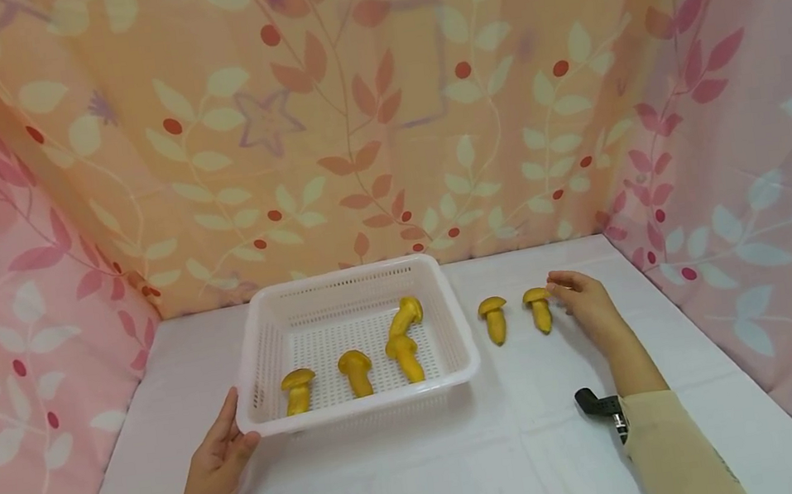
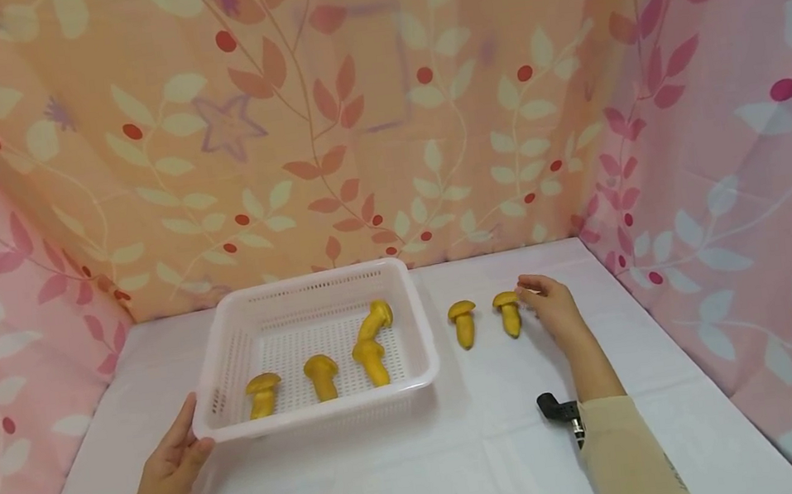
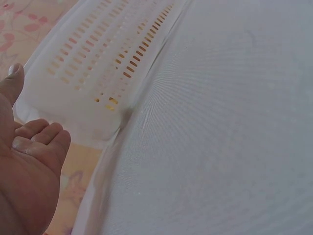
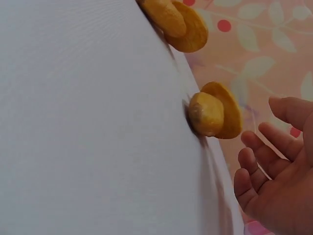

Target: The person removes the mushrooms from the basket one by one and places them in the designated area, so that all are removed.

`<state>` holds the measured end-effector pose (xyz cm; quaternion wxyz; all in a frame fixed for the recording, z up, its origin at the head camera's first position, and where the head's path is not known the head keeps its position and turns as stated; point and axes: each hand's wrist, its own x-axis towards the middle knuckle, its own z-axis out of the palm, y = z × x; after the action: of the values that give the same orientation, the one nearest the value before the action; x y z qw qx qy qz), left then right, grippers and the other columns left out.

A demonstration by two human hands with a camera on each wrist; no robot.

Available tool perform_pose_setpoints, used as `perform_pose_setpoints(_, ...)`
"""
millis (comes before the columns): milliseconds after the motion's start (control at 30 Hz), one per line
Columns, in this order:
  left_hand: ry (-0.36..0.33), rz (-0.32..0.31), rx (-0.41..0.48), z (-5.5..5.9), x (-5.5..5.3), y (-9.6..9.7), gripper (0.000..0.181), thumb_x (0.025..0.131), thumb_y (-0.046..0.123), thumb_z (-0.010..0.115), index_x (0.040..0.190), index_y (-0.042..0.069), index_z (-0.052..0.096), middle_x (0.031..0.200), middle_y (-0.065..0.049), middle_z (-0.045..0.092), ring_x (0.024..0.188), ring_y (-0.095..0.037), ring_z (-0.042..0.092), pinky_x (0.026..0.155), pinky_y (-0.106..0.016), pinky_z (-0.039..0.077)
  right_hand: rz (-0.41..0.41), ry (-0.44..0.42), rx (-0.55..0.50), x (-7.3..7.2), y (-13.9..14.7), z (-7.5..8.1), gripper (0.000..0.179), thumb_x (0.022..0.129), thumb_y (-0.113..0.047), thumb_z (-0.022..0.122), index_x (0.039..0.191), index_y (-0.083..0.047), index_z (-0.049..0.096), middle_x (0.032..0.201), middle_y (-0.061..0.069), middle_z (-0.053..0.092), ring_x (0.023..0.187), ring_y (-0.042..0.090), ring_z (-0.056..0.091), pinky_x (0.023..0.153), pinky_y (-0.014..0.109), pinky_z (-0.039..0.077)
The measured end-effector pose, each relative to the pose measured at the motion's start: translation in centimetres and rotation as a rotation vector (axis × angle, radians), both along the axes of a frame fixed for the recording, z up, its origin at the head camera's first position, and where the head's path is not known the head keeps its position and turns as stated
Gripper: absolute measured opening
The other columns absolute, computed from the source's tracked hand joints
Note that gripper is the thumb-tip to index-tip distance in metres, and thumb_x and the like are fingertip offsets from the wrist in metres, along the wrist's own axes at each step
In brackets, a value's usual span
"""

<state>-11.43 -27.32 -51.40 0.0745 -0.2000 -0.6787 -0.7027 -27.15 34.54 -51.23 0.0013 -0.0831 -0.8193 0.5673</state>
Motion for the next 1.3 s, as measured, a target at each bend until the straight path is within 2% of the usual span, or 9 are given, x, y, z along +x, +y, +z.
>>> perform_pose_setpoints(133, -0.016, 0.006, 0.010, 0.0, 0.1, 0.0, 0.071, 0.100, -0.013, 0.052, 0.159, -0.008, 0.012, 0.158, 0.015, 0.041, 0.134, 0.002, 0.052, 0.103, -0.012, 0.048, 0.010, 0.025, 0.058, 0.5, -0.1, 1.9, 0.060, 0.104, -0.042, 0.060, 0.150, -0.005, 0.050, 0.150, 0.017, 0.054, 0.115, 0.007, 0.053, 0.092, 0.025, 0.053)
perform_pose_setpoints(300, -0.035, 0.018, -0.008, -0.1, 0.1, 0.0, 0.071, 0.102, -0.011, 0.052, 0.159, -0.008, 0.011, 0.160, 0.013, 0.035, 0.135, 0.004, 0.049, 0.104, -0.013, 0.048, 0.002, 0.099, 0.086, 1.2, -0.8, 4.3, 0.055, 0.105, -0.042, 0.059, 0.148, -0.008, 0.053, 0.148, 0.015, 0.056, 0.114, 0.007, 0.053, 0.089, 0.016, 0.047)
perform_pose_setpoints(400, -0.039, 0.023, -0.020, -0.2, 0.3, -0.1, 0.071, 0.102, -0.010, 0.052, 0.160, -0.007, 0.011, 0.162, 0.008, 0.032, 0.135, 0.005, 0.048, 0.104, -0.013, 0.048, 0.018, 0.129, 0.074, 1.7, -1.3, 5.3, 0.053, 0.105, -0.040, 0.060, 0.147, -0.009, 0.054, 0.148, 0.016, 0.056, 0.113, 0.009, 0.053, 0.087, 0.014, 0.047)
perform_pose_setpoints(533, -0.053, 0.029, -0.051, -0.2, 0.5, -0.3, 0.072, 0.103, -0.008, 0.052, 0.161, -0.004, 0.011, 0.165, -0.005, 0.024, 0.137, 0.005, 0.046, 0.105, -0.013, 0.047, 0.057, 0.153, 0.080, 2.1, -2.1, 6.1, 0.054, 0.103, -0.042, 0.061, 0.146, -0.011, 0.056, 0.143, 0.013, 0.058, 0.112, 0.014, 0.051, 0.088, 0.015, 0.047)
perform_pose_setpoints(600, -0.060, 0.042, -0.072, -0.1, 0.4, -0.3, 0.071, 0.103, -0.007, 0.053, 0.161, -0.004, 0.011, 0.165, -0.002, 0.028, 0.136, 0.005, 0.047, 0.104, -0.013, 0.047, 0.071, 0.166, 0.094, 2.3, -2.4, 6.6, 0.054, 0.103, -0.045, 0.062, 0.146, -0.013, 0.056, 0.141, 0.011, 0.059, 0.113, 0.016, 0.050, 0.092, 0.020, 0.046)
perform_pose_setpoints(800, -0.077, 0.045, -0.066, 0.4, 0.3, -0.1, 0.072, 0.102, -0.010, 0.052, 0.161, -0.004, 0.012, 0.151, 0.020, 0.046, 0.132, 0.005, 0.051, 0.102, -0.013, 0.049, 0.108, 0.172, 0.109, 2.7, -3.5, 8.0, 0.053, 0.103, -0.045, 0.061, 0.147, -0.016, 0.056, 0.143, 0.011, 0.058, 0.117, 0.019, 0.048, 0.102, 0.035, 0.043)
perform_pose_setpoints(1067, -0.089, 0.093, -0.133, 0.6, 0.5, -0.6, 0.072, 0.103, -0.006, 0.054, 0.163, 0.002, 0.015, 0.147, 0.024, 0.049, 0.127, 0.009, 0.053, 0.098, -0.008, 0.049, 0.197, 0.207, 0.108, 2.3, -6.5, 10.8, 0.055, 0.102, -0.045, 0.062, 0.147, -0.013, 0.056, 0.141, 0.011, 0.060, 0.117, 0.023, 0.050, 0.099, 0.031, 0.046)
perform_pose_setpoints(1300, -0.052, 0.055, -0.071, -0.1, 0.1, -0.2, 0.071, 0.101, -0.012, 0.052, 0.161, -0.004, 0.014, 0.150, 0.020, 0.049, 0.130, 0.005, 0.053, 0.101, -0.011, 0.050, 0.274, 0.239, 0.111, 1.8, -9.0, 14.0, 0.047, 0.105, -0.031, 0.061, 0.148, -0.012, 0.055, 0.142, 0.013, 0.061, 0.118, 0.025, 0.052, 0.102, 0.035, 0.048)
